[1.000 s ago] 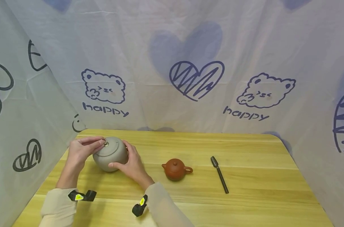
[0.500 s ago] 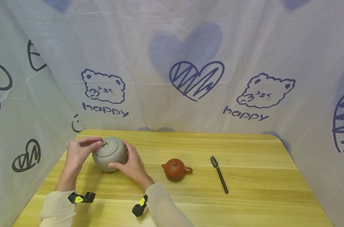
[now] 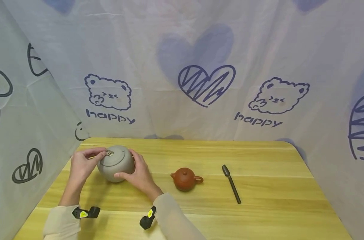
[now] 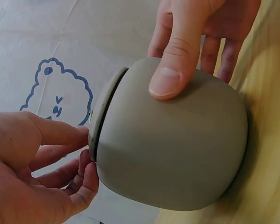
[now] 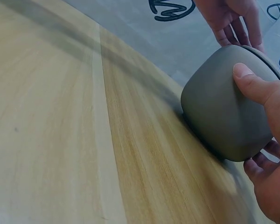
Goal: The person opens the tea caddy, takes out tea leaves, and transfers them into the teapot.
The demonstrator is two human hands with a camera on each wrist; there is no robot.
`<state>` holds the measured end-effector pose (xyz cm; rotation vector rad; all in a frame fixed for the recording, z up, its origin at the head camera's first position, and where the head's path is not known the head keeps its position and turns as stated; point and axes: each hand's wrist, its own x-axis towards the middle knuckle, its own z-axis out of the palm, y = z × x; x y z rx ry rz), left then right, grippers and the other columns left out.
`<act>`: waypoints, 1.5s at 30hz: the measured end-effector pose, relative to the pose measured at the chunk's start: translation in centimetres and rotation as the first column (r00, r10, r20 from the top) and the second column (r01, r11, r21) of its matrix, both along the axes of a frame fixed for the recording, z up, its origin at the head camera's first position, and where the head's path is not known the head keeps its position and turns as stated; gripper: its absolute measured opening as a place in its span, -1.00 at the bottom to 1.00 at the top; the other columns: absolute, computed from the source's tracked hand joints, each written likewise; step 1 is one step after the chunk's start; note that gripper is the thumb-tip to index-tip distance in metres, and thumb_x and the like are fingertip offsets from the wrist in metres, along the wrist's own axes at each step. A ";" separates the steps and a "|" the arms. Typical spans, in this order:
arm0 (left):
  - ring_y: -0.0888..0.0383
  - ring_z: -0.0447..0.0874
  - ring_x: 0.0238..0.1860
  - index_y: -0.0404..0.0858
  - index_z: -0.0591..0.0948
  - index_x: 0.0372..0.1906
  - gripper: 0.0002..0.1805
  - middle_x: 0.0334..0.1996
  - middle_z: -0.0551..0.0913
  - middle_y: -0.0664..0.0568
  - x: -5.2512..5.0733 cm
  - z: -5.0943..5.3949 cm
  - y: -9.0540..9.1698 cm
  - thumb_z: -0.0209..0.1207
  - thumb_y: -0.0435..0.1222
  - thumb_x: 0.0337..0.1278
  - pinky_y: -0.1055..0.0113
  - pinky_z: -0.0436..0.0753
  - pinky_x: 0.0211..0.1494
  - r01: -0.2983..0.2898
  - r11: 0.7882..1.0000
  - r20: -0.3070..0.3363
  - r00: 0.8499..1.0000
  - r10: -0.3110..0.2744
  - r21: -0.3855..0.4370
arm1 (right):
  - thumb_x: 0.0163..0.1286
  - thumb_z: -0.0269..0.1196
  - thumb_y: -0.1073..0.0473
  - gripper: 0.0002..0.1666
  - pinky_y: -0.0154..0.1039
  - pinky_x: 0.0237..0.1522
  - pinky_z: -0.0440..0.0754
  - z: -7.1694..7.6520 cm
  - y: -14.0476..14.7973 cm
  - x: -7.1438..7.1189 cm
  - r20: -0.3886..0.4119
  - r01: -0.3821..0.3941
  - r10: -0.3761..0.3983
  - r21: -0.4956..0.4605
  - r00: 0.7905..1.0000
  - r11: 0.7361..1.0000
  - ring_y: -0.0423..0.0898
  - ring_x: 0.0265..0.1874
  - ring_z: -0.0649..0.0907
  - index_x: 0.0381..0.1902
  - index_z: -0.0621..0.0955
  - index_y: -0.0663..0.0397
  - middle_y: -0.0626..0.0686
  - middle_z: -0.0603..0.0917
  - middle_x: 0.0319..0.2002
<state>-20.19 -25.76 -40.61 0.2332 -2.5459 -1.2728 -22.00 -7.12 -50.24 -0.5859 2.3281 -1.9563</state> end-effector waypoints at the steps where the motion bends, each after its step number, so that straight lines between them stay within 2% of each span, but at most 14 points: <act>1: -0.06 0.71 0.03 -0.33 0.80 -0.05 -0.78 -0.04 0.77 -0.19 0.0 -0.1 0.0 0.33 -0.29 0.34 0.74 0.50 -0.23 0.000 1.000 -0.001 1.000 0.000 0.002 | 0.14 0.61 -0.02 0.18 -0.22 0.34 0.52 0.0 0.0 0.0 -0.001 0.000 0.000 0.002 1.000 1.000 -0.16 0.35 0.43 0.60 0.23 -0.11 -0.12 0.34 0.45; 7: -0.03 0.67 0.07 -0.35 0.79 -0.03 -0.76 0.03 0.75 -0.18 0.1 -0.7 -0.2 0.31 -0.27 0.38 0.77 0.50 -0.17 0.013 0.999 -0.023 1.000 -0.012 0.033 | 0.14 0.61 -0.02 0.18 -0.25 0.34 0.51 0.2 0.1 0.1 0.015 0.002 -0.002 0.024 1.000 1.000 -0.15 0.34 0.45 0.60 0.23 -0.15 -0.10 0.35 0.45; 12: 0.10 0.63 0.06 -0.32 0.78 0.01 -0.72 0.03 0.76 -0.12 -0.1 -1.6 -0.4 0.26 -0.21 0.43 0.74 0.52 -0.10 0.034 0.999 -0.074 0.997 -0.031 0.037 | 0.15 0.60 -0.02 0.18 -0.21 0.35 0.51 0.6 0.4 -0.2 0.017 0.002 -0.003 0.059 1.000 0.998 -0.09 0.36 0.46 0.61 0.22 -0.11 -0.03 0.34 0.46; 18: 0.37 0.57 -0.07 -0.30 0.76 0.06 -0.67 -0.01 0.76 -0.10 -0.1 -2.3 -0.8 0.24 -0.14 0.45 0.57 0.56 -0.01 0.012 1.000 -0.180 0.984 -0.008 0.016 | 0.26 0.53 0.02 0.07 -0.02 0.36 0.52 2.0 1.3 -0.1 -0.067 0.005 0.004 0.136 0.998 0.991 0.14 0.40 0.44 0.60 0.24 -0.01 0.09 0.34 0.49; 21: 0.29 0.59 -0.02 -0.30 0.73 0.11 -0.66 0.02 0.75 -0.10 0.2 -2.3 -1.1 0.22 -0.15 0.47 0.39 0.57 0.09 0.026 1.000 -0.231 0.973 -0.028 -0.013 | 0.34 0.47 0.11 -0.04 -0.02 0.33 0.55 3.1 1.8 0.1 -0.145 0.005 0.020 0.170 0.989 0.986 0.15 0.36 0.45 0.58 0.26 0.03 0.13 0.39 0.45; 24: 0.06 0.59 0.08 -0.30 0.68 0.18 -0.65 0.09 0.70 -0.13 0.3 -2.0 -1.5 0.19 -0.18 0.50 0.18 0.55 0.15 0.073 0.994 -0.280 0.955 -0.093 -0.083 | 0.42 0.40 0.14 -0.15 -0.10 0.31 0.56 4.7 2.4 0.6 -0.228 0.011 0.041 0.220 0.973 0.975 0.04 0.35 0.48 0.56 0.29 0.00 0.11 0.43 0.41; 26: -0.07 0.56 0.17 -0.30 0.63 0.25 -0.62 0.17 0.64 -0.17 0.4 -1.8 -1.8 0.16 -0.19 0.52 0.02 0.52 0.19 0.118 0.983 -0.302 0.940 -0.156 -0.139 | 0.46 0.36 0.13 -0.20 -0.15 0.33 0.54 5.9 3.0 0.8 -0.276 0.024 0.047 0.246 0.960 0.969 -0.04 0.37 0.47 0.56 0.31 -0.04 0.05 0.44 0.42; 29: -0.21 0.45 0.31 -0.29 0.57 0.33 -0.58 0.28 0.55 -0.22 0.5 -1.6 -2.0 0.10 -0.19 0.55 -0.21 0.43 0.30 0.177 0.964 -0.316 0.919 -0.235 -0.200 | 0.52 0.28 0.12 -0.29 -0.09 0.40 0.47 7.3 4.4 1.3 -0.357 0.045 0.048 0.246 0.933 0.968 -0.07 0.42 0.43 0.54 0.34 -0.01 0.03 0.44 0.44; 33: -0.31 0.28 0.43 -0.31 0.50 0.40 -0.53 0.43 0.40 -0.24 0.7 -1.7 -1.8 0.05 -0.18 0.57 -0.41 0.27 0.38 0.243 0.926 -0.280 0.903 -0.325 -0.290 | 0.59 0.19 0.09 -0.36 -0.02 0.47 0.38 8.4 6.7 2.0 -0.448 0.076 0.049 0.258 0.892 0.963 -0.08 0.46 0.38 0.55 0.34 0.01 0.01 0.42 0.47; 35: -0.33 0.23 0.45 -0.31 0.46 0.44 -0.49 0.49 0.33 -0.24 0.7 -1.8 -1.6 0.04 -0.17 0.57 -0.44 0.24 0.38 0.278 0.898 -0.245 0.896 -0.370 -0.340 | 0.61 0.16 0.07 -0.36 0.00 0.49 0.35 8.7 8.0 2.4 -0.467 0.094 0.046 0.270 0.883 0.958 -0.07 0.48 0.35 0.56 0.32 -0.01 0.00 0.39 0.49; 38: -0.34 0.19 0.47 -0.29 0.40 0.50 -0.45 0.53 0.25 -0.22 0.7 -1.9 -1.2 0.02 -0.15 0.58 -0.43 0.22 0.40 0.314 0.865 -0.205 0.886 -0.415 -0.392 | 0.62 0.14 0.03 -0.34 0.06 0.49 0.33 9.0 10.3 2.9 -0.474 0.128 0.027 0.291 0.880 0.948 -0.04 0.50 0.32 0.58 0.30 -0.03 0.00 0.35 0.52; 42: -0.34 0.15 0.50 -0.27 0.35 0.53 -0.42 0.55 0.21 -0.24 0.7 -1.9 -0.9 0.02 -0.14 0.58 -0.39 0.17 0.46 0.327 0.831 -0.182 0.878 -0.444 -0.449 | 0.63 0.13 0.01 -0.32 0.18 0.46 0.33 9.2 13.3 3.5 -0.490 0.181 0.004 0.329 0.872 0.927 0.04 0.51 0.28 0.60 0.27 -0.03 0.06 0.29 0.54; 45: -0.34 0.12 0.51 -0.25 0.33 0.55 -0.40 0.55 0.20 -0.27 0.8 -1.7 -0.9 0.02 -0.11 0.57 -0.37 0.14 0.48 0.333 0.795 -0.157 0.871 -0.465 -0.506 | 0.63 0.12 -0.01 -0.31 0.24 0.45 0.33 9.2 15.6 4.0 -0.496 0.220 -0.010 0.367 0.868 0.904 0.09 0.52 0.25 0.60 0.26 -0.03 0.08 0.25 0.56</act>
